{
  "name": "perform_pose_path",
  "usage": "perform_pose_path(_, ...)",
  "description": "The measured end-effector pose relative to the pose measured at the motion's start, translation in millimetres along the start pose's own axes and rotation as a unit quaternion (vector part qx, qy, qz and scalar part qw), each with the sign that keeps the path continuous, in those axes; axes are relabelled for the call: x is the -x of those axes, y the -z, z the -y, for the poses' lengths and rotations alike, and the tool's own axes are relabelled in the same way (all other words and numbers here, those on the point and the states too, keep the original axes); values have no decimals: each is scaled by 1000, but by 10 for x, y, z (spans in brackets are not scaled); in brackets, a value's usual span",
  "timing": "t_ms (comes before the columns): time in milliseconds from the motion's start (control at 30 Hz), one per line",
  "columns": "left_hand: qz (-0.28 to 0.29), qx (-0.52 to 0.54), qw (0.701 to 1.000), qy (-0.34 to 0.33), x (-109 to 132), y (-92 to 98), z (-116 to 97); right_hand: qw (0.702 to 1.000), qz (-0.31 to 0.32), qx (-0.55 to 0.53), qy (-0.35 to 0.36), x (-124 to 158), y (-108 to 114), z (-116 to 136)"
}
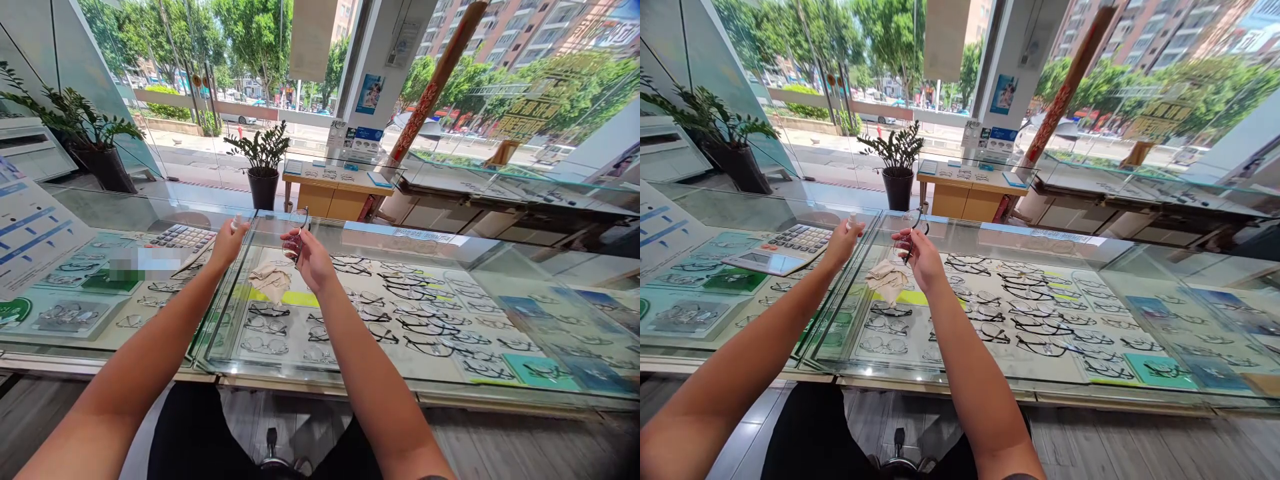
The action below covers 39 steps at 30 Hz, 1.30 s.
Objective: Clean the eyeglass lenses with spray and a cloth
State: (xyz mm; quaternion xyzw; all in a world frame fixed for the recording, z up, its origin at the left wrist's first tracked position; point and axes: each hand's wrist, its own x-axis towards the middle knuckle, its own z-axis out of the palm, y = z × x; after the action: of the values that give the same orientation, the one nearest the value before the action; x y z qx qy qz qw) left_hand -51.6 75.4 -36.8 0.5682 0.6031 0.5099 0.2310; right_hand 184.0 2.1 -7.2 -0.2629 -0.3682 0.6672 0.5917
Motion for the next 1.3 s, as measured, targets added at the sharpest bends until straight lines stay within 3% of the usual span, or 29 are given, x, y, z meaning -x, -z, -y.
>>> perform_pose_path(100,-45,-48,995,69,-111,15,159,1000,1,-12,-6,16,-4,49)
perform_pose_path(200,-55,-82,990,96,-170,28,271,999,1,-34,-15,29,-10,94)
perform_pose_path(633,-47,-116,989,76,-174,97,426,997,-2,-70,-37,50,-39,178)
perform_pose_path(833,-61,-98,992,46,-164,104,419,998,2,-56,-30,36,-23,167)
perform_pose_path(1233,-33,-141,989,44,-127,111,432,997,1,-65,-36,55,-36,187)
perform_pose_path(1300,-52,-129,989,40,-91,100,367,998,1,-58,-32,54,-34,187)
